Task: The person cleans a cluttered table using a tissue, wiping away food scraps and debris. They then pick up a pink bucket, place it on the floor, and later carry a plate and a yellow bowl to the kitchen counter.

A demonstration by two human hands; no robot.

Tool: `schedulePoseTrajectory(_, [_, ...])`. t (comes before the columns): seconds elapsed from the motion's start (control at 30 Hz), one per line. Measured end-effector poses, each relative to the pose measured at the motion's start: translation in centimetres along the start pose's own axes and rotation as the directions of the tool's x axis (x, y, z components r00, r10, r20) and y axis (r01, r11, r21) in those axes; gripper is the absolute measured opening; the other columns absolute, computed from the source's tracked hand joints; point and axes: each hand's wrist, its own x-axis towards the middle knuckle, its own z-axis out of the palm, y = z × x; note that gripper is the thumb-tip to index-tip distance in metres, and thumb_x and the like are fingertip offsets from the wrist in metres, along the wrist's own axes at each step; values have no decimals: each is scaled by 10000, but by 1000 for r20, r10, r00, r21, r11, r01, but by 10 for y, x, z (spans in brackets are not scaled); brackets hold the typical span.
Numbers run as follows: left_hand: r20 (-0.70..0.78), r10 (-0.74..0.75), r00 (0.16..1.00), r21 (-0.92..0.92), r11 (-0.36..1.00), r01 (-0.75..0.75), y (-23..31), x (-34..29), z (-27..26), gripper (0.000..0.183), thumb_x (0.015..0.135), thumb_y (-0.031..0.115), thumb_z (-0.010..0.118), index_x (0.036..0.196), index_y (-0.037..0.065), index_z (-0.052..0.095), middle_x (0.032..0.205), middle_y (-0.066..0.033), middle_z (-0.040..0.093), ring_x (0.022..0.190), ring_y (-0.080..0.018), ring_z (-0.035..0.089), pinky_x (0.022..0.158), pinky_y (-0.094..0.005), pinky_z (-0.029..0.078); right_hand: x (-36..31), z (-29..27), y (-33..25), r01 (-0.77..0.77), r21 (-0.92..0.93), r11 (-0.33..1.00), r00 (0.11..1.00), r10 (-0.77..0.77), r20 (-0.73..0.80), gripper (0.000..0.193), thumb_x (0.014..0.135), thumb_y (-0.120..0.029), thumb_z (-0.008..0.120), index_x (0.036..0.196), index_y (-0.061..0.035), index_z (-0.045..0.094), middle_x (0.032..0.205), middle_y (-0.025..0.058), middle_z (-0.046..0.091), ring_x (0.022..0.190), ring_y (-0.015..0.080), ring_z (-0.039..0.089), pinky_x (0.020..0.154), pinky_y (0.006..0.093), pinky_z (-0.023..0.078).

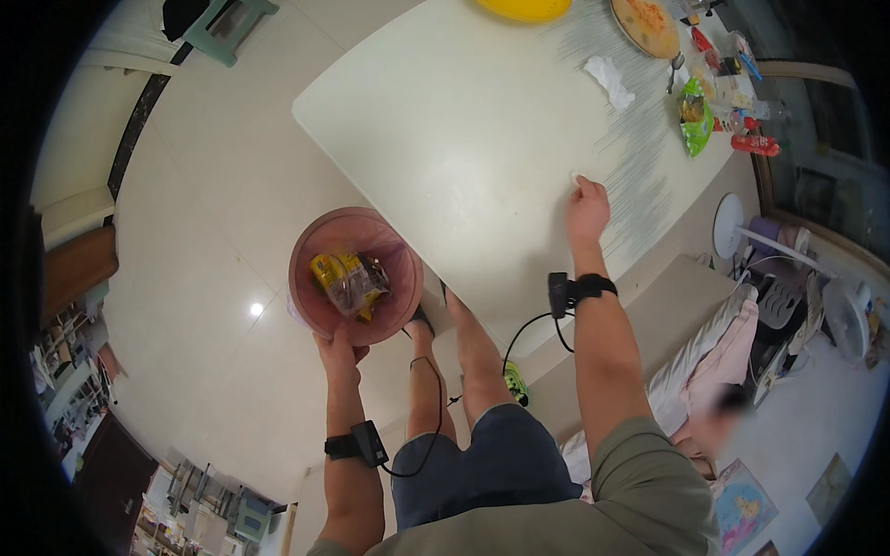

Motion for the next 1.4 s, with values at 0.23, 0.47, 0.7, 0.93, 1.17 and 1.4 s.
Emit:
schedulePoseTrajectory(0.23, [-57,18,998,90,996,-13,-14,-13,2,503,854,206,568,1299,117,351,1099,-116,561,731,-185,624,479,-275,513,-168,12,-190,-199,459,866,630,-246,736,226,926,-191,488,1084,-94,616,1116,121,622,1061,309,563,953,390,437])
schedulePoseTrajectory(0.47, [28,-35,999,20,999,35,-33,-23,0,560,837,199,586,1327,99,333,1123,-148,548,751,-207,633,469,-290,524,-149,4,-127,114,425,898,948,-227,225,228,842,-6,574,1050,-64,649,1022,137,644,882,287,602,776,330,501])
schedulePoseTrajectory(0.7, [-36,-45,998,-33,999,44,-44,-21,-7,496,851,242,599,1273,126,365,1066,-96,572,682,-171,601,496,-288,511,-98,19,-109,-16,47,999,998,13,68,298,783,38,565,1048,-62,657,952,123,638,866,297,616,744,378,517])
schedulePoseTrajectory(0.93, [-29,-46,999,-64,997,44,4,2,-4,402,875,215,565,1235,116,417,1001,-93,603,645,-160,599,470,-278,503,-104,56,-247,300,438,847,809,-469,355,294,794,-16,560,1027,-148,682,938,127,634,905,308,608,785,401,508])
schedulePoseTrajectory(1.17, [36,113,993,-144,984,-107,28,73,-6,243,861,165,540,1089,79,550,787,-71,628,549,-157,607,445,-266,509,87,127,-267,463,280,841,875,-484,9,192,837,-62,550,977,-83,681,924,141,637,846,314,610,744,402,497])
schedulePoseTrajectory(1.4, [-228,112,967,-114,983,-140,55,80,-2,486,843,243,587,1235,23,402,840,-188,648,586,-273,654,462,-358,509,-54,141,-329,750,510,421,238,-891,387,198,811,-72,589,997,-60,657,909,122,619,846,333,605,734,426,500])
